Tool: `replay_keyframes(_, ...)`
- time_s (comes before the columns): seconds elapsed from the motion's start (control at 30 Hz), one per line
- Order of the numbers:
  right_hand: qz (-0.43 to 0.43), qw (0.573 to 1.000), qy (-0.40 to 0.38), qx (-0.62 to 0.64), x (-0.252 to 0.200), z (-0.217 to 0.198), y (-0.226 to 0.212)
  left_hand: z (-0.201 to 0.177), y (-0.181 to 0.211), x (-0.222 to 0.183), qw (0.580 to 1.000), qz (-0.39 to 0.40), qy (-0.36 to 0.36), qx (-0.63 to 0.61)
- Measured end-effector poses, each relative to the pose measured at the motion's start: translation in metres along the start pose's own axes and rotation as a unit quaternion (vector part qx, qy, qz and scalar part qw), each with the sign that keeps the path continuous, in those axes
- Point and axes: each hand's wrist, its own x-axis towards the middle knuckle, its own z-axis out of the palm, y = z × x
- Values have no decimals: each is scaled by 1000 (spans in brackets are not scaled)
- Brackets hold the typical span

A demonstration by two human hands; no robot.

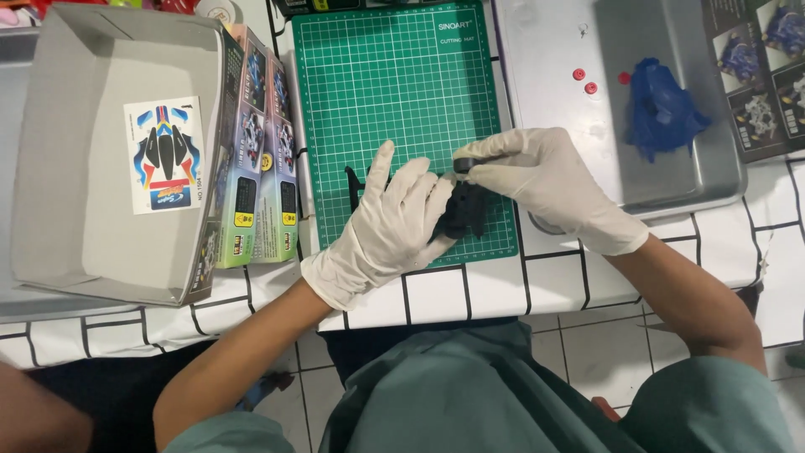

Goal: Assembling a plastic model car on a cutting mat using a screwdriver and manual assembly of parts.

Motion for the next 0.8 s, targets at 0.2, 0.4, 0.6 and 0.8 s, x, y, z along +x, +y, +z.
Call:
replay_keyframes(0.2,47,999,-24,-5,0,-2,-13,-3,-1,2,1000,6,11,16)
replay_keyframes(0.4,15,1000,-9,-10,3,-1,6,-2,-3,4,999,15,27,11)
replay_keyframes(0.6,5,1000,-6,-16,1,-4,16,1,-3,2,999,22,39,-4)
replay_keyframes(0.8,-7,997,0,-72,-1,-1,13,2,-4,0,999,29,34,-4)
